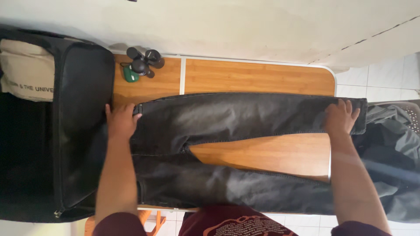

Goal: The person takes a pair of jeans from a basket, turns them right side out by hand, zips and buttons the fly, and spreads the jeans flat across the table.

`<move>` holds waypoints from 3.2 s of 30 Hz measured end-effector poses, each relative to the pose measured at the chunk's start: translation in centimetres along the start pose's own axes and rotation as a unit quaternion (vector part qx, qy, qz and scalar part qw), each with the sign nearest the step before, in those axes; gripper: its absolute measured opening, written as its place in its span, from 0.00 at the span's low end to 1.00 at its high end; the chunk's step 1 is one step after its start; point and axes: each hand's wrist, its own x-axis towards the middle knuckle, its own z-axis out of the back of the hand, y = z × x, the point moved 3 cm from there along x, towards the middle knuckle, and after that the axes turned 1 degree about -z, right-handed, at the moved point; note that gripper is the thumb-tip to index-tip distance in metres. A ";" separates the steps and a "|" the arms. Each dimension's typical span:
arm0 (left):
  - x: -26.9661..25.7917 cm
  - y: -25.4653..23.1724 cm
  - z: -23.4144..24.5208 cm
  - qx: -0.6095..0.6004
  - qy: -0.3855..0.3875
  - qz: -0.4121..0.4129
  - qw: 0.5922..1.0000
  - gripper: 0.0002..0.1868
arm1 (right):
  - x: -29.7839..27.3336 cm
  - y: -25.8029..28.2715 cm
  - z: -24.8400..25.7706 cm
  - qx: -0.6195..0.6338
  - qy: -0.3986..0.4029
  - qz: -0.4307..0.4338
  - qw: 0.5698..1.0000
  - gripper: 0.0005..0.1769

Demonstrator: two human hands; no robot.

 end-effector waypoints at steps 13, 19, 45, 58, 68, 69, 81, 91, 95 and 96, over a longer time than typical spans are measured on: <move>1.9 -2.5 2.7 0.153 -0.215 -0.085 0.961 0.10 | 3.0 -1.4 2.0 0.026 0.181 -0.081 0.980 0.17; -3.5 -8.8 -1.7 -0.128 -0.023 0.161 0.978 0.13 | 2.1 5.1 8.5 -0.021 -0.285 -0.030 0.958 0.20; -5.2 -23.7 -6.2 -0.082 0.003 0.089 0.993 0.42 | -8.0 25.8 11.2 0.260 -0.012 0.196 0.945 0.36; -4.7 -24.0 -7.7 -0.042 0.029 0.107 0.993 0.42 | -1.7 4.1 2.5 0.150 0.053 0.033 0.987 0.40; -7.3 -14.1 -6.1 -0.490 -0.097 0.014 0.866 0.19 | -11.8 18.4 11.6 0.520 -0.053 0.106 0.846 0.06; -9.2 -12.2 -5.4 -0.416 -0.141 0.049 0.897 0.17 | -13.6 21.3 12.7 0.528 -0.040 0.144 0.836 0.05; -24.3 -1.5 -7.7 -0.056 -0.001 0.100 0.993 0.53 | -19.0 45.6 13.4 0.421 0.321 0.104 0.842 0.26; -25.1 0.1 -9.1 -0.069 0.018 0.066 0.995 0.61 | -19.1 43.4 19.2 0.638 0.347 0.086 0.682 0.21; -25.1 0.0 -9.0 -0.056 0.040 0.064 0.996 0.61 | -19.3 43.9 21.3 0.603 0.327 0.183 0.704 0.16; -25.1 0.2 -8.9 -0.053 0.072 0.062 0.994 0.62 | -19.4 44.1 21.5 0.568 0.349 0.193 0.720 0.18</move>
